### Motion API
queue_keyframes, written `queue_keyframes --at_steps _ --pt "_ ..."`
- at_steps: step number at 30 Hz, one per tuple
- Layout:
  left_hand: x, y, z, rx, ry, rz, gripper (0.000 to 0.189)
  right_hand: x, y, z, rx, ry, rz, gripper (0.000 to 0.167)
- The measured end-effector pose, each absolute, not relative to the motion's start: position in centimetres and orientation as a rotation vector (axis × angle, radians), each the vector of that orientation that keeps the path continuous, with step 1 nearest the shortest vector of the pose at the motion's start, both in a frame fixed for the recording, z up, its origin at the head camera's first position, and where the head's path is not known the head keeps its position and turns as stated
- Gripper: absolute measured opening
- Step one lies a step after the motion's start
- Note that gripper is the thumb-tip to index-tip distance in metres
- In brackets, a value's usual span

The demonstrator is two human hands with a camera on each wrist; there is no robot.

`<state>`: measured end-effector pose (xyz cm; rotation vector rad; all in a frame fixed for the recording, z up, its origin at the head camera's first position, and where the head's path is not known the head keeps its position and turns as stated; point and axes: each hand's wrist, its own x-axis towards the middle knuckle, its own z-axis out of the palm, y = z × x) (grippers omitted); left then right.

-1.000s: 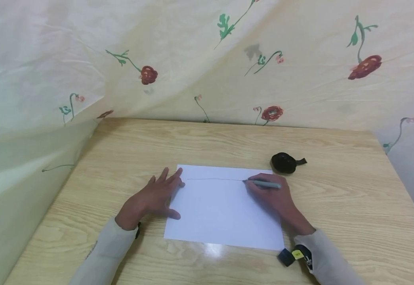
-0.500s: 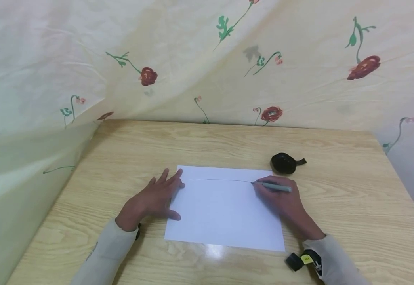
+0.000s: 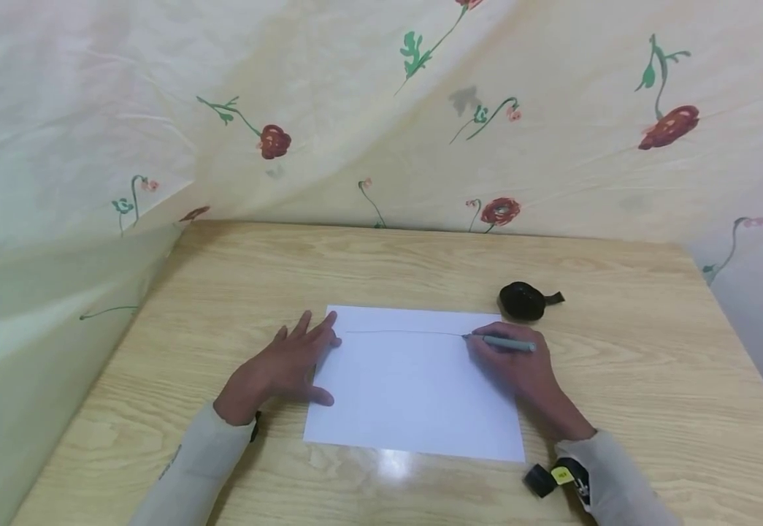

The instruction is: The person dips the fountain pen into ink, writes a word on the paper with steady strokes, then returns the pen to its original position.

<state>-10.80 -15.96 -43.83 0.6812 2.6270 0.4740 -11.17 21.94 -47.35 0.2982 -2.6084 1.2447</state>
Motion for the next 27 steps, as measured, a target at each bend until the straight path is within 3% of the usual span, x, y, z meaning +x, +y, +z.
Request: queue_keyframes --at_steps 8,19,27 --pt "-10.8 -16.0 -44.2 0.685 2.632 0.481 0.078 -11.2 20.3 -47.0 0.123 -2.555 1.337 0.008" --pt "-11.0 -16.0 -44.1 0.673 2.643 0.436 0.08 -12.6 14.0 -46.6 0.289 -2.346 1.387 0.005" --pt "-11.1 -16.1 -44.2 0.664 2.642 0.427 0.08 -13.7 12.2 -47.3 0.25 -2.484 1.396 0.004"
